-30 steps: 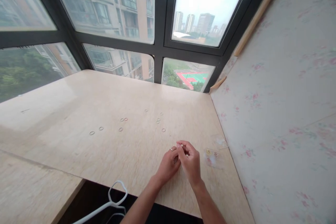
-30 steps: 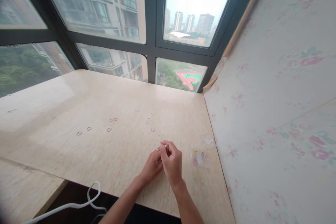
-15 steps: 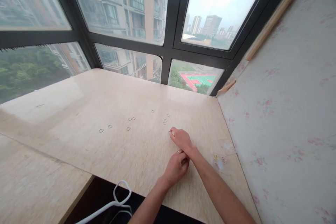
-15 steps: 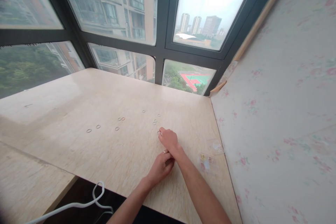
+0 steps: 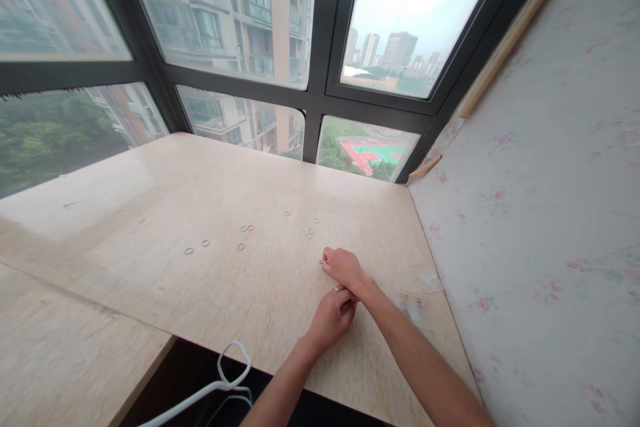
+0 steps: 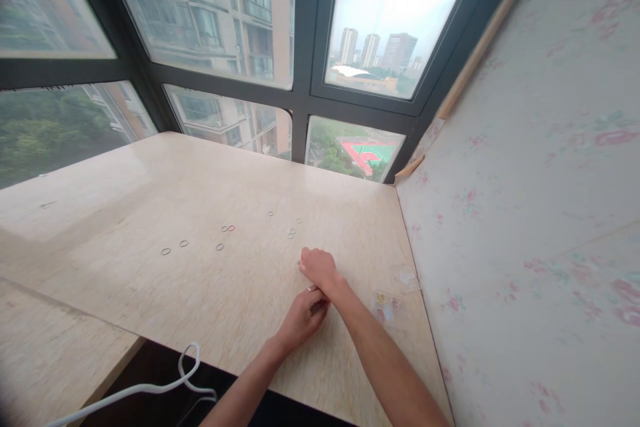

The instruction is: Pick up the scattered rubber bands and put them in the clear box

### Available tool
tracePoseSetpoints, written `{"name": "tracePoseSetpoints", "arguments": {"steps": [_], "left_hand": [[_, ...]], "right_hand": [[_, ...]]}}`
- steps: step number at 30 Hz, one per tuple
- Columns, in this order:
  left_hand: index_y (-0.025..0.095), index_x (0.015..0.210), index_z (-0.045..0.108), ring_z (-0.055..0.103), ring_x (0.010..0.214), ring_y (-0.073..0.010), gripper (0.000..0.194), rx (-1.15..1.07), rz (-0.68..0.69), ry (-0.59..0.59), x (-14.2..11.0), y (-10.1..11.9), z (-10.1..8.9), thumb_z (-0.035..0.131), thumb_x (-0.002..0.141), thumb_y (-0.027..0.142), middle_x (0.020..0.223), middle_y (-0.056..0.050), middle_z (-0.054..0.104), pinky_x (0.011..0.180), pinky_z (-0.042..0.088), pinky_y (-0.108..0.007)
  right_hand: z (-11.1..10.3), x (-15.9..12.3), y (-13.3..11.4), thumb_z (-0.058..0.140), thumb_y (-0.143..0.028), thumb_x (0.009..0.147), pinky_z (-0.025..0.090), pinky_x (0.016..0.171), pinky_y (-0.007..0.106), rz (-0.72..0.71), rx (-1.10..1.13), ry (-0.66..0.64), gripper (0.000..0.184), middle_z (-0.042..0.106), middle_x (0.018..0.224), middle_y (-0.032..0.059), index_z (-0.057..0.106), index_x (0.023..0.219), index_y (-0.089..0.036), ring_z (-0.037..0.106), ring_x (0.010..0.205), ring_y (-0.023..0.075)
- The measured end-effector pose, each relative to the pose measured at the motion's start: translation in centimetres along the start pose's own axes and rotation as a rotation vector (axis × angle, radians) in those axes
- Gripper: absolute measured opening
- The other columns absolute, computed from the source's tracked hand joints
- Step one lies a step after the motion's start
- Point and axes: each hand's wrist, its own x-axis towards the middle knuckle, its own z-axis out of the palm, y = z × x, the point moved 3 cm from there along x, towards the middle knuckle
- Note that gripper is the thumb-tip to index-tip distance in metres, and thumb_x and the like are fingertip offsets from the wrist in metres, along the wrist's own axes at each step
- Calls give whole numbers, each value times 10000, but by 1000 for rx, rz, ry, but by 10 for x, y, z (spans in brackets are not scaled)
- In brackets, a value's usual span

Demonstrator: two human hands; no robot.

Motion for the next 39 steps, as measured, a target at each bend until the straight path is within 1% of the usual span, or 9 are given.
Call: {"name": "tracePoseSetpoints", "arguments": {"steps": [5,9,13,16,20,24,29,34,39], "left_hand": [[154,837,630,593,786,-174,241,12,9,-19,0,0,0,441,760,26,861,-67,648,692,454,-273],[164,850,631,598,816,-175,224,22,4,-7,0,-1,0,452,783,48,885,-63,659,734,458,-294],[177,861,632,597,822,-169,207,46,-8,-30,1,-2,-1,460,808,74,889,-56,653,748,458,-299],[183,888,627,598,836,-164,187,59,-6,-63,1,0,-2,461,842,111,893,-53,644,753,464,-292],[180,883,619,597,827,-159,165,82,-11,-74,1,0,-3,460,865,143,896,-56,632,728,469,-280],[181,887,623,600,830,-162,165,96,-10,-76,1,-1,-2,460,871,156,906,-62,634,739,481,-291],[182,882,622,603,823,-160,168,105,-15,-73,2,-1,-2,454,875,181,906,-65,636,737,491,-288],[190,892,628,604,833,-158,166,121,-13,-67,1,-3,-2,464,873,181,917,-60,637,737,485,-279],[187,891,623,601,828,-157,165,121,-17,-70,1,-4,-1,458,876,181,913,-60,634,730,483,-278]], "right_hand": [[2,-7,11,520,-212,841,386,627,264,25,90,49,118,708,816,88,629,875,-183,656,752,207],[1,-27,25,518,-238,828,360,597,236,94,220,170,117,685,726,38,607,889,-193,630,689,174],[0,-68,43,429,-268,873,334,528,199,182,354,303,146,596,576,-42,547,915,-193,559,536,117],[1,-107,59,369,-299,891,295,462,197,257,479,407,175,473,473,-80,497,834,-195,467,428,102],[4,-156,85,431,-371,858,216,411,206,360,719,552,210,338,427,-108,421,706,-226,346,375,91],[8,-185,108,456,-427,855,199,415,220,471,655,570,251,335,408,-105,461,706,-225,330,360,98],[16,-193,124,483,-420,845,231,432,227,531,528,561,237,386,396,-91,550,735,-221,393,367,116],[23,-191,128,505,-382,823,198,436,243,522,471,488,215,357,388,-87,601,713,-223,376,369,118],[25,-194,130,492,-395,832,193,441,252,495,475,499,258,328,401,-85,648,730,-216,363,372,116]]}}
